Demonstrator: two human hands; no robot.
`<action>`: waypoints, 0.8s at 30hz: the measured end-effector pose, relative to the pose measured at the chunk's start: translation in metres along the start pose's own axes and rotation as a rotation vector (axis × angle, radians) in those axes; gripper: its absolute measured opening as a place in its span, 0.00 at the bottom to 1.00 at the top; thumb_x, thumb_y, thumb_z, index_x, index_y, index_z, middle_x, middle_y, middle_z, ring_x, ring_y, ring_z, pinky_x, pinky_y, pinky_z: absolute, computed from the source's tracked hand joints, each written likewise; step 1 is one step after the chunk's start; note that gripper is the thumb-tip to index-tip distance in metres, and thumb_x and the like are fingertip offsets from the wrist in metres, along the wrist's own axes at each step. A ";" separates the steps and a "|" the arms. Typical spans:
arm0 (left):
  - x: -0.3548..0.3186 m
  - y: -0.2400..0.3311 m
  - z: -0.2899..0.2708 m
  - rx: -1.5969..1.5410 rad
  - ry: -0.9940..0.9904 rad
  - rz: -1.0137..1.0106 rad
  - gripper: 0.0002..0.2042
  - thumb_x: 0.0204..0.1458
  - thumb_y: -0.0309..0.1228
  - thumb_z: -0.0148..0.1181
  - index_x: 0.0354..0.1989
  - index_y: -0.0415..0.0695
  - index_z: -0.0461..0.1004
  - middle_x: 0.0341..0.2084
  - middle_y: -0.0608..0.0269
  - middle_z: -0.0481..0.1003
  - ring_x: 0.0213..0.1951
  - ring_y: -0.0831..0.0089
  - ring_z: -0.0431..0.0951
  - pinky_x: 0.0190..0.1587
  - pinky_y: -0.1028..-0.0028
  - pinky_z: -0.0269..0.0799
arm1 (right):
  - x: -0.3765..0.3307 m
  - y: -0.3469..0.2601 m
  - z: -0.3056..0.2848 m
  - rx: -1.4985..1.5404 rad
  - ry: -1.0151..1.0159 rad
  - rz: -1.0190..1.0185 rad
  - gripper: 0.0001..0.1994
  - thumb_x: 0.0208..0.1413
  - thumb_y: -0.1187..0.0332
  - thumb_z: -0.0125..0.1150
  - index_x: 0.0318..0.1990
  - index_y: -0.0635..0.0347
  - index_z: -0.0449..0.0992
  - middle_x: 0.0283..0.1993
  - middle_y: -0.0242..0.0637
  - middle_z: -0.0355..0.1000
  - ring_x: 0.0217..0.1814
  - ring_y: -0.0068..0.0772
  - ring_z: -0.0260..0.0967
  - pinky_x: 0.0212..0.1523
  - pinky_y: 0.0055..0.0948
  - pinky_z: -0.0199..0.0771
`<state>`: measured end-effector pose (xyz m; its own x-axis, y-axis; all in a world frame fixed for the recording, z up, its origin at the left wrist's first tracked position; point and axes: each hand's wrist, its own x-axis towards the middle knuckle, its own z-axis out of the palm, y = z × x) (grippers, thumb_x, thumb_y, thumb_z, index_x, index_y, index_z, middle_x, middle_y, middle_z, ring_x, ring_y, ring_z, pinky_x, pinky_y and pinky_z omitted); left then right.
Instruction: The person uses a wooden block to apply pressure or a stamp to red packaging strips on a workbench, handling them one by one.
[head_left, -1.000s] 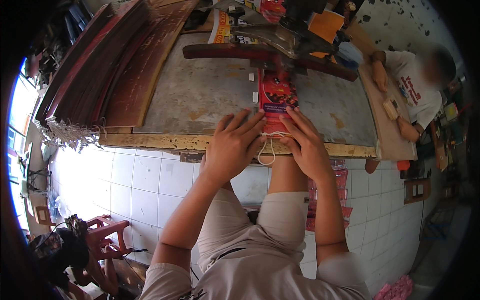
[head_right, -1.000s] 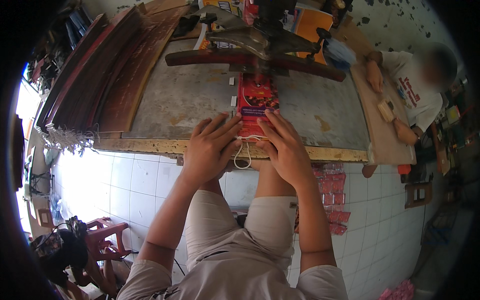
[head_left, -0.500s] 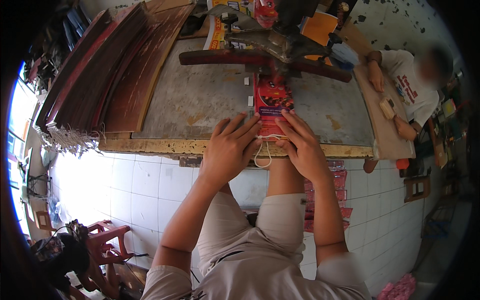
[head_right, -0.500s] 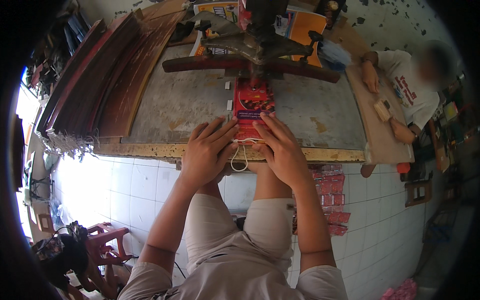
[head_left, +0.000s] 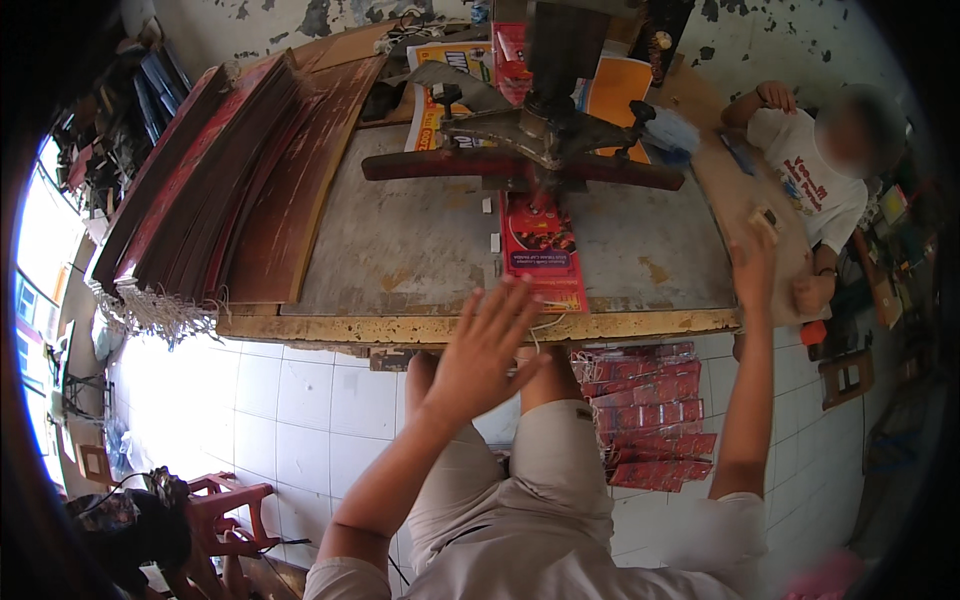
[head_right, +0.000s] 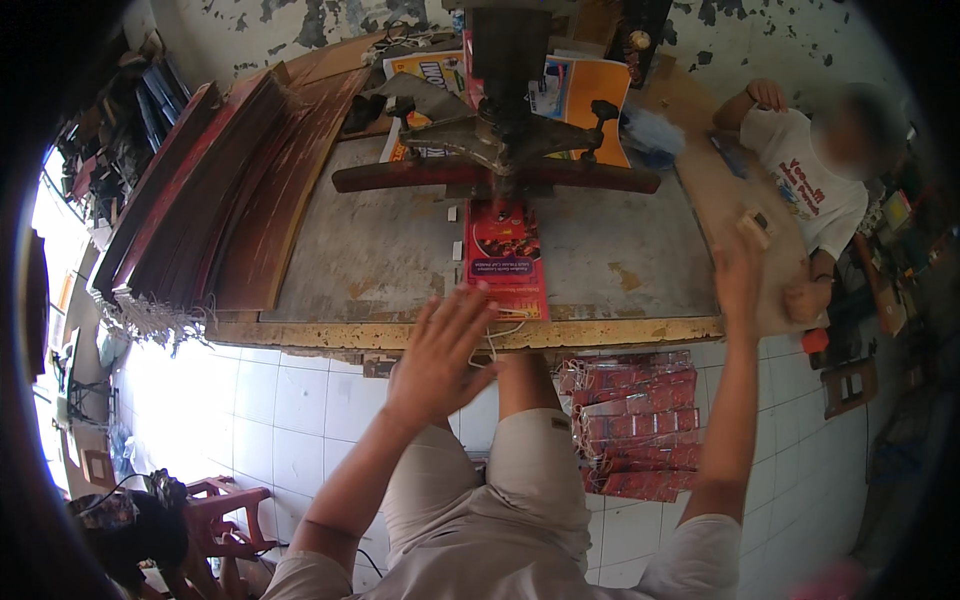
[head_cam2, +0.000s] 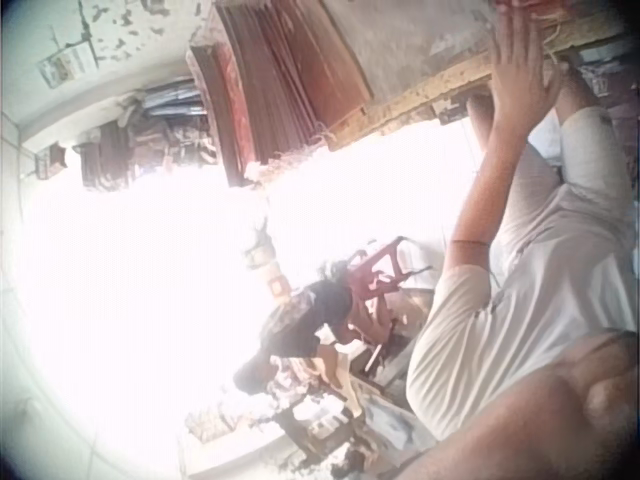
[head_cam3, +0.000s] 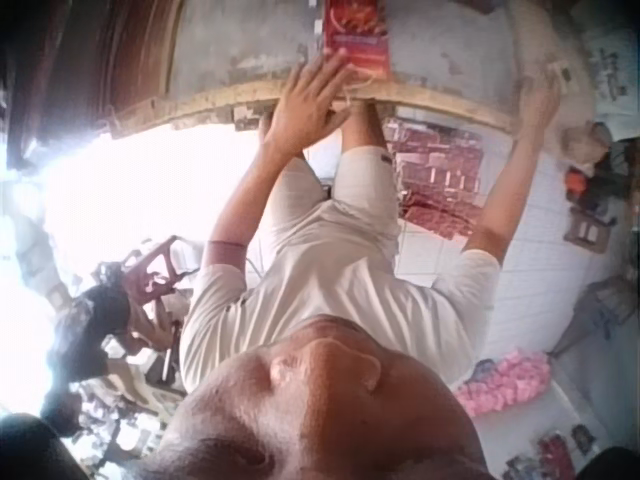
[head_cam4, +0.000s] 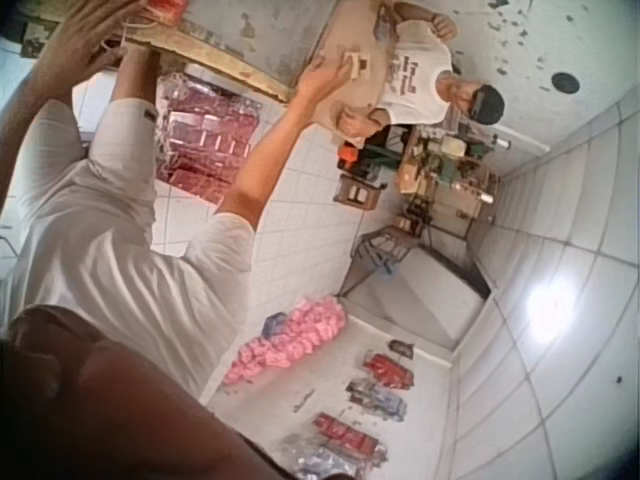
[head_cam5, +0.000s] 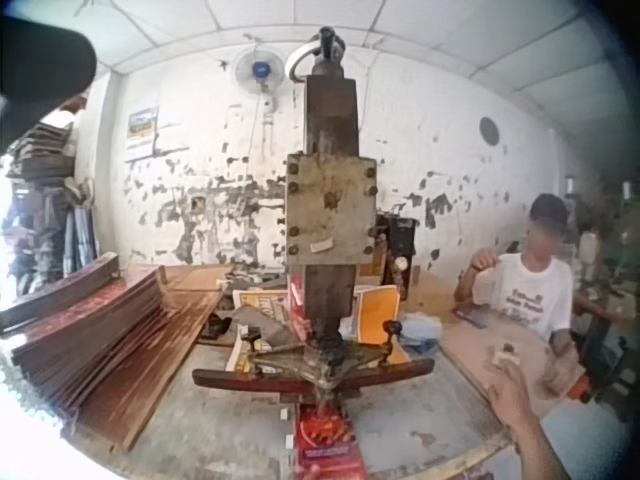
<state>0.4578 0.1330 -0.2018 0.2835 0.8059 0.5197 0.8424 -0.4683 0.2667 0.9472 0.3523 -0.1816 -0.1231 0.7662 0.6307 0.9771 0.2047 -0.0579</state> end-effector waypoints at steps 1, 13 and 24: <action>-0.001 0.007 0.010 0.003 -0.044 0.017 0.39 0.65 0.50 0.65 0.80 0.44 0.63 0.82 0.49 0.60 0.82 0.51 0.58 0.82 0.44 0.51 | 0.010 0.017 -0.003 -0.048 0.042 -0.040 0.26 0.72 0.63 0.65 0.73 0.62 0.73 0.75 0.55 0.69 0.78 0.63 0.65 0.76 0.52 0.67; 0.013 0.059 0.050 0.042 -0.085 -0.091 0.40 0.65 0.52 0.65 0.80 0.44 0.62 0.82 0.50 0.57 0.83 0.49 0.55 0.82 0.44 0.48 | 0.027 0.153 0.024 0.118 -0.047 0.037 0.20 0.74 0.68 0.62 0.69 0.62 0.72 0.66 0.53 0.76 0.69 0.61 0.74 0.69 0.49 0.73; 0.010 0.058 0.043 0.026 -0.048 -0.120 0.39 0.64 0.54 0.65 0.77 0.42 0.66 0.79 0.46 0.62 0.81 0.46 0.58 0.81 0.42 0.51 | -0.077 -0.167 -0.105 0.862 -0.349 -0.198 0.25 0.62 0.81 0.71 0.66 0.58 0.78 0.67 0.42 0.75 0.71 0.41 0.74 0.68 0.42 0.79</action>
<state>0.5295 0.1297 -0.2156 0.2009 0.8722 0.4459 0.8828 -0.3585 0.3035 0.8115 0.1953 -0.1388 -0.4537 0.7798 0.4314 0.4859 0.6223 -0.6137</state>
